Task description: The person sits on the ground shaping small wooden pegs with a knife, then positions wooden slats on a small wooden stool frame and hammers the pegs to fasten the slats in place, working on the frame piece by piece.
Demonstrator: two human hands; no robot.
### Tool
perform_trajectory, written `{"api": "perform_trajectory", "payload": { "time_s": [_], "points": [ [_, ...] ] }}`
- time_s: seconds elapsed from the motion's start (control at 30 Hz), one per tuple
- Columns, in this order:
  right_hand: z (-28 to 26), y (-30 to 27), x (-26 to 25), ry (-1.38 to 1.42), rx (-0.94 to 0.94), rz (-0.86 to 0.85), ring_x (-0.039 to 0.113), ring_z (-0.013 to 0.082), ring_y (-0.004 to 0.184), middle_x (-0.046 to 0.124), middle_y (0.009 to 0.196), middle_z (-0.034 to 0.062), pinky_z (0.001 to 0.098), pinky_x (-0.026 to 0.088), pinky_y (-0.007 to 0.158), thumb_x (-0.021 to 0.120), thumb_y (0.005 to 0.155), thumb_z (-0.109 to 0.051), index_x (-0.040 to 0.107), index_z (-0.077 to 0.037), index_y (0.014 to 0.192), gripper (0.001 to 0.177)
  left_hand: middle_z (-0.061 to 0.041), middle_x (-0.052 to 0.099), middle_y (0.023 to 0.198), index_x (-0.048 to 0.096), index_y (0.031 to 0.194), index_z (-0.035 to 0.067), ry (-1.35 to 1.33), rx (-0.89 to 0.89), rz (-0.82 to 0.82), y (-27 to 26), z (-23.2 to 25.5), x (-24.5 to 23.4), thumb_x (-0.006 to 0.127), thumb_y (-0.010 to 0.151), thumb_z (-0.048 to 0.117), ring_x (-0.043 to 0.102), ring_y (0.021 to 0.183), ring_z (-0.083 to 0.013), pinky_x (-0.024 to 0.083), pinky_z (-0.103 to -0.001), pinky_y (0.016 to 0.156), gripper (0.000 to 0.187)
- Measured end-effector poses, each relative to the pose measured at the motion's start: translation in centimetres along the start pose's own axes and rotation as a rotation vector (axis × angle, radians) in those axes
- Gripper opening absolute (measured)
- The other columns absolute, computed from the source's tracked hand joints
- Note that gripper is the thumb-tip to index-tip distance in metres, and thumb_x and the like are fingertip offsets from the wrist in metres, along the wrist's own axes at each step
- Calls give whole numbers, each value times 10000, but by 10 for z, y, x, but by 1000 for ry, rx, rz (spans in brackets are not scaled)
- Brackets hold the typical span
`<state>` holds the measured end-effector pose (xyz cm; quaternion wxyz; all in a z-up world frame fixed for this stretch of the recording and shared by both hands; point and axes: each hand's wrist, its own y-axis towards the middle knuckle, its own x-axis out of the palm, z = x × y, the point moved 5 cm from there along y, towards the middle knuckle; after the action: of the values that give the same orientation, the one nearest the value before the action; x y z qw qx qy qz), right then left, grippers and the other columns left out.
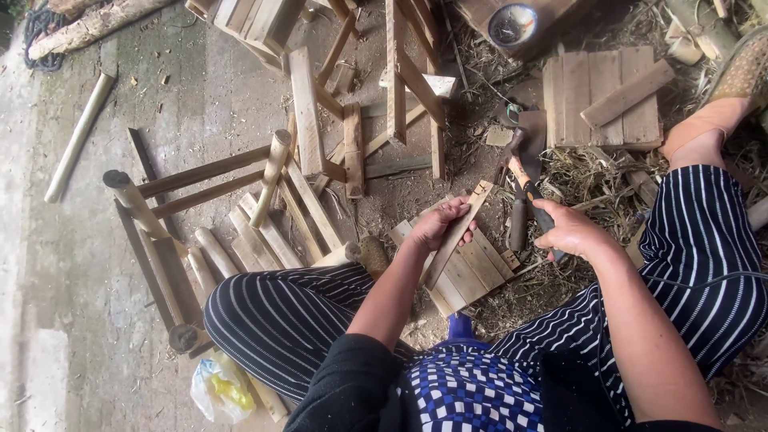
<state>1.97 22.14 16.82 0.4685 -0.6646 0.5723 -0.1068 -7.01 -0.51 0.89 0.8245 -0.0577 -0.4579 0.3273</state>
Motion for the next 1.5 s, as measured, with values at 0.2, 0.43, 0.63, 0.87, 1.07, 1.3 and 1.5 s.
{"api": "perform_trajectory", "payload": {
  "time_s": [0.2, 0.43, 0.63, 0.87, 1.07, 1.3, 1.5],
  "points": [
    [-9, 0, -2, 355, -99, 20, 714, 370, 676, 535, 1202, 393, 409, 602, 540, 694, 815, 94, 460, 26, 1520, 746, -208, 683, 731, 591, 1178, 64, -14, 9, 62, 0, -1, -7, 565, 1028, 190, 746, 579, -331, 621, -387, 417, 197],
    [-10, 7, -8, 526, -206, 27, 710, 389, 778, 542, 1170, 359, 452, 610, 585, 701, 841, 66, 494, 64, 1478, 669, -188, 678, 728, 589, 1135, 57, 13, 42, 91, -7, 10, 4, 611, 991, 132, 747, 578, -315, 619, -377, 419, 165],
    [-6, 4, -11, 136, -117, 72, 748, 385, 728, 601, 1182, 382, 444, 624, 575, 682, 827, 122, 508, 24, 1496, 698, -148, 674, 738, 604, 1264, 136, 107, 118, 138, -5, 10, -1, 646, 962, 87, 739, 560, -276, 621, -325, 427, 309],
    [17, 26, 1, -236, -58, 35, 766, 389, 906, 667, 1242, 308, 463, 626, 763, 754, 776, -41, 459, -84, 1558, 837, -151, 674, 804, 541, 1442, 181, 187, 148, 184, -7, 13, 12, 623, 988, 146, 754, 622, -281, 649, -339, 470, 463],
    [17, 29, 6, -232, -11, 50, 777, 362, 922, 679, 1274, 269, 450, 629, 810, 750, 755, -54, 413, -130, 1593, 907, -188, 685, 883, 478, 1523, 183, 203, 167, 182, 0, 14, 18, 558, 1032, 307, 754, 658, -283, 643, -336, 463, 512],
    [1, 10, 4, -388, 59, 49, 777, 373, 844, 693, 1142, 254, 460, 612, 719, 694, 788, 17, 355, -146, 1616, 909, -203, 712, 899, 548, 1438, 190, -44, 134, 172, 21, -3, -6, 485, 1067, 375, 740, 676, -351, 634, -420, 457, 419],
    [81, 92, 17, -670, 107, 127, 750, 428, 985, 743, 1103, 247, 603, 553, 810, 616, 823, -81, 316, -123, 1615, 848, -132, 752, 922, 698, 1177, 156, -275, 79, 148, 11, 13, 10, 585, 1017, 473, 764, 728, -318, 649, -439, 514, 372]
  ]
}}
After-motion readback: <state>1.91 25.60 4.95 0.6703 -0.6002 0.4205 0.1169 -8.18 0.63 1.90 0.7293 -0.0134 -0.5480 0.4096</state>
